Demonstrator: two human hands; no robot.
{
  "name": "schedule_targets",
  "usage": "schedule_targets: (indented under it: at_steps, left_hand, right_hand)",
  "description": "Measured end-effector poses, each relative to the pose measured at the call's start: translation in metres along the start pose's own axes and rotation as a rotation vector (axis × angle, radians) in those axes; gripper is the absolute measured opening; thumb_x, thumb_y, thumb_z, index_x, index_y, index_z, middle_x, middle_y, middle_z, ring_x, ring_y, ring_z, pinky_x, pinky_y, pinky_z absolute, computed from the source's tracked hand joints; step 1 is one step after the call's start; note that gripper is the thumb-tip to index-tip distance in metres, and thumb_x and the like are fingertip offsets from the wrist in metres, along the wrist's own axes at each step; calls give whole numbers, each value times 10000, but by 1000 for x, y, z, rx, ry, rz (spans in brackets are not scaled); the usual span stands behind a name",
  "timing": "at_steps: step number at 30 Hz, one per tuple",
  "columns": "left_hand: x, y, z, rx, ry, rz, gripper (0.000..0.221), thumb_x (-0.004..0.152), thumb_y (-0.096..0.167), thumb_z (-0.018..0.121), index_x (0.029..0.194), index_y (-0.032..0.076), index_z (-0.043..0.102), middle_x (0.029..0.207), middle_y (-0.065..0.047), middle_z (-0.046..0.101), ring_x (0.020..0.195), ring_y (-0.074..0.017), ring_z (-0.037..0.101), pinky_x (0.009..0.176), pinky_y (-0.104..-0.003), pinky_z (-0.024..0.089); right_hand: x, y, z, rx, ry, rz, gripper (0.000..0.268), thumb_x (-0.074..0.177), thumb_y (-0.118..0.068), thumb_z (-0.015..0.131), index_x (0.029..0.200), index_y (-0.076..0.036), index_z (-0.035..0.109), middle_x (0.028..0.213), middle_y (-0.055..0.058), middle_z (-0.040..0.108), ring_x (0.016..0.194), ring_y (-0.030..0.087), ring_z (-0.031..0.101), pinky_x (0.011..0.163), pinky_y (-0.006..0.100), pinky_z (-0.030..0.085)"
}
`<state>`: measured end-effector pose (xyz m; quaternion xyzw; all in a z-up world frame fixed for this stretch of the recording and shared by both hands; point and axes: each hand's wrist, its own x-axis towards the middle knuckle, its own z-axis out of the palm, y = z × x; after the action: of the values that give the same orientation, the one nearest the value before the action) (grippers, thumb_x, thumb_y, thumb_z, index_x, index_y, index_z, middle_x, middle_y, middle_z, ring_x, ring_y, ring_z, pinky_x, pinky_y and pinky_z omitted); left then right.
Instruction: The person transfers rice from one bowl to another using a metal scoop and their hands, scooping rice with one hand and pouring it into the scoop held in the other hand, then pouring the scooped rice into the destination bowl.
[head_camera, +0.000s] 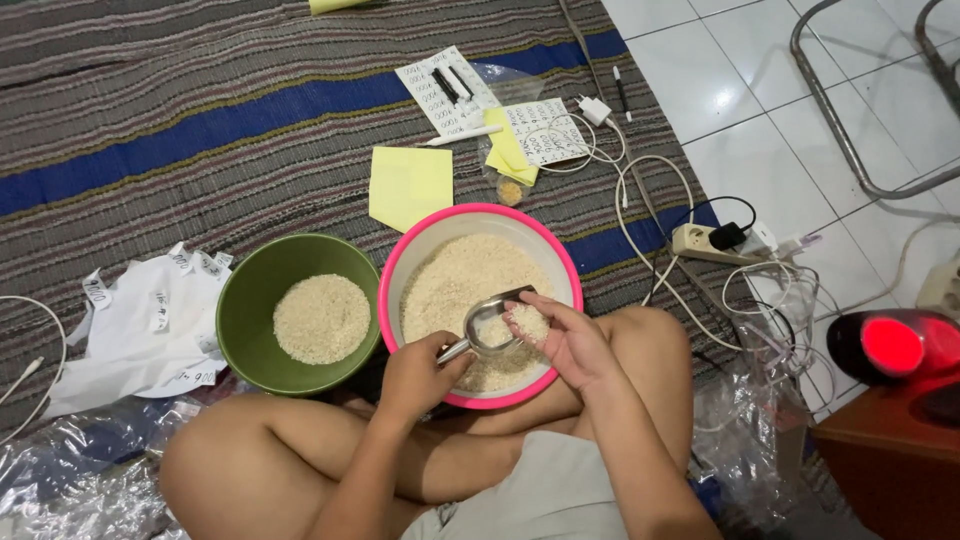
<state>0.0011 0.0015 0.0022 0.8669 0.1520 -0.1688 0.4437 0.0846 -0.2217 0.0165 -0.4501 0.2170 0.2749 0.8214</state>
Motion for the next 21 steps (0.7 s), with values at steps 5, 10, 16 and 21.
schedule_targets:
  at_steps: [5, 10, 16, 21]
  left_hand:
    - [-4, 8, -4, -17, 25, 34, 314, 862, 382, 761, 1086, 162, 773, 831, -177, 780, 899, -392, 752, 800, -434, 572]
    - [-1, 3, -1, 2, 30, 33, 307, 875, 394, 744, 1094, 179, 763, 832, -171, 772, 919, -398, 744, 808, -455, 570]
    - [4, -1, 1, 5, 41, 29, 300, 877, 432, 739, 1087, 220, 759, 824, -143, 774, 916, -376, 748, 794, -435, 571]
    - [3, -1, 3, -10, 40, 14, 284, 880, 439, 732, 1078, 238, 762, 818, -124, 775, 905, -357, 751, 781, -420, 572]
  right_hand:
    - [9, 2, -12, -5, -41, -34, 483, 962, -103, 507, 1400, 101, 494, 1379, 352, 545, 1225, 418, 604, 1057, 534, 494]
    - [10, -10, -19, 5, -45, -51, 503, 958, -156, 516, 1393, 96, 502, 1364, 340, 562, 1228, 402, 613, 1050, 508, 514]
    - [7, -13, -17, 38, -47, -41, 531, 951, -170, 515, 1405, 103, 486, 1395, 349, 536, 1268, 412, 582, 1082, 520, 481]
    - [11, -7, -22, 66, -68, -14, 535, 955, -199, 520, 1397, 101, 492, 1409, 363, 520, 1287, 421, 563, 1092, 524, 467]
